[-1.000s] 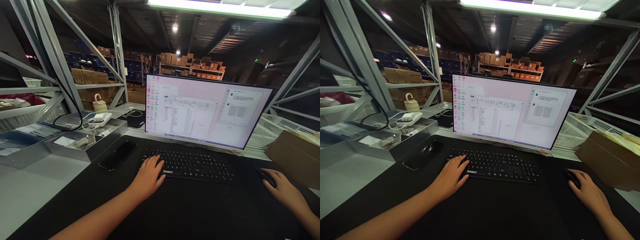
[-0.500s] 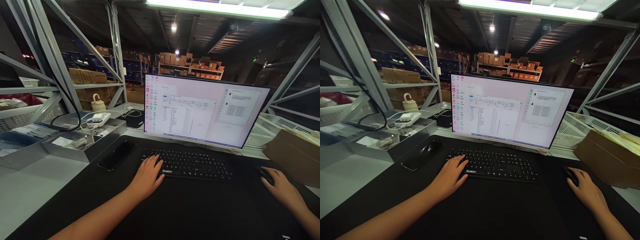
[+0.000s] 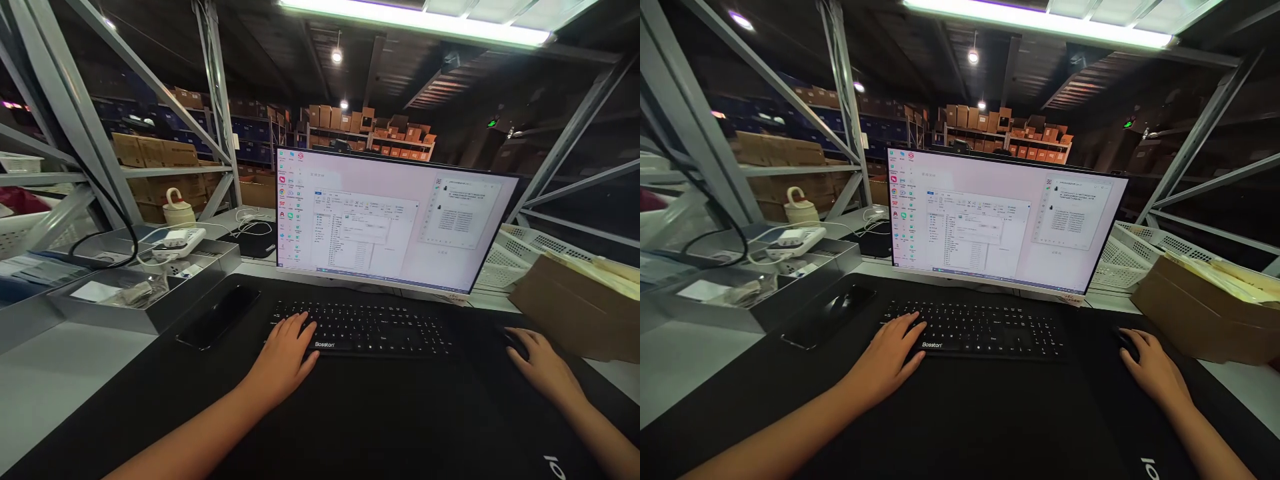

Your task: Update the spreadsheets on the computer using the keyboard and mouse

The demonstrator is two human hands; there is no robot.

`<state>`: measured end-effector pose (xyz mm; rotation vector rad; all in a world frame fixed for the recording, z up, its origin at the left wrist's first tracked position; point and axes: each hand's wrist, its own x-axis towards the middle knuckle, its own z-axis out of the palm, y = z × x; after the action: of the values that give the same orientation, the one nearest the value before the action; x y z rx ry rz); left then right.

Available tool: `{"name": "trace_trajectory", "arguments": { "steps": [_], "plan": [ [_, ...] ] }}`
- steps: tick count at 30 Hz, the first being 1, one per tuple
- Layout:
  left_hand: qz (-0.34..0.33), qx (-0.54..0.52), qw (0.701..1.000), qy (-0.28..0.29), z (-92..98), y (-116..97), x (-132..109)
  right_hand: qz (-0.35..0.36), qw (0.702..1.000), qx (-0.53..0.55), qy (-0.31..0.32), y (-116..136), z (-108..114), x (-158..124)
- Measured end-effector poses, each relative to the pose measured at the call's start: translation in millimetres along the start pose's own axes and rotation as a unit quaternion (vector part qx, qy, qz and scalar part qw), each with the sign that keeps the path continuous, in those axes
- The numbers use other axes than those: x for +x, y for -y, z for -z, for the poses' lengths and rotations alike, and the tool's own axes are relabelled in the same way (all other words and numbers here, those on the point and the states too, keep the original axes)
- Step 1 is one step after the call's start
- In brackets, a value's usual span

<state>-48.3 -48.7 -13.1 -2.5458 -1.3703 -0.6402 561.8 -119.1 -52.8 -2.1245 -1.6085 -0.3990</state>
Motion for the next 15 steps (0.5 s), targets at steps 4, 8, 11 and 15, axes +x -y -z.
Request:
{"name": "trace_trajectory", "arguments": {
  "steps": [4, 8, 11, 15],
  "plan": [
    [-0.003, 0.005, 1.0, -0.006, -1.4, 0.2, 0.5, -0.001, 1.0, -0.008, -0.002, -0.3, 0.3, -1.4],
    [-0.003, 0.004, 1.0, -0.016, -3.5, 1.2, 0.2, 0.002, 1.0, -0.01, -0.006, 3.0, 3.6, -2.5],
    [-0.006, 0.001, 1.0, -0.02, -4.7, 2.3, 0.0, 0.004, 1.0, -0.012, -0.004, 3.1, 3.2, -2.6],
    [-0.008, 0.006, 1.0, -0.02, -4.2, 2.4, 0.3, 0.001, 1.0, -0.013, -0.002, 0.8, 0.0, -2.3]
  ]
}}
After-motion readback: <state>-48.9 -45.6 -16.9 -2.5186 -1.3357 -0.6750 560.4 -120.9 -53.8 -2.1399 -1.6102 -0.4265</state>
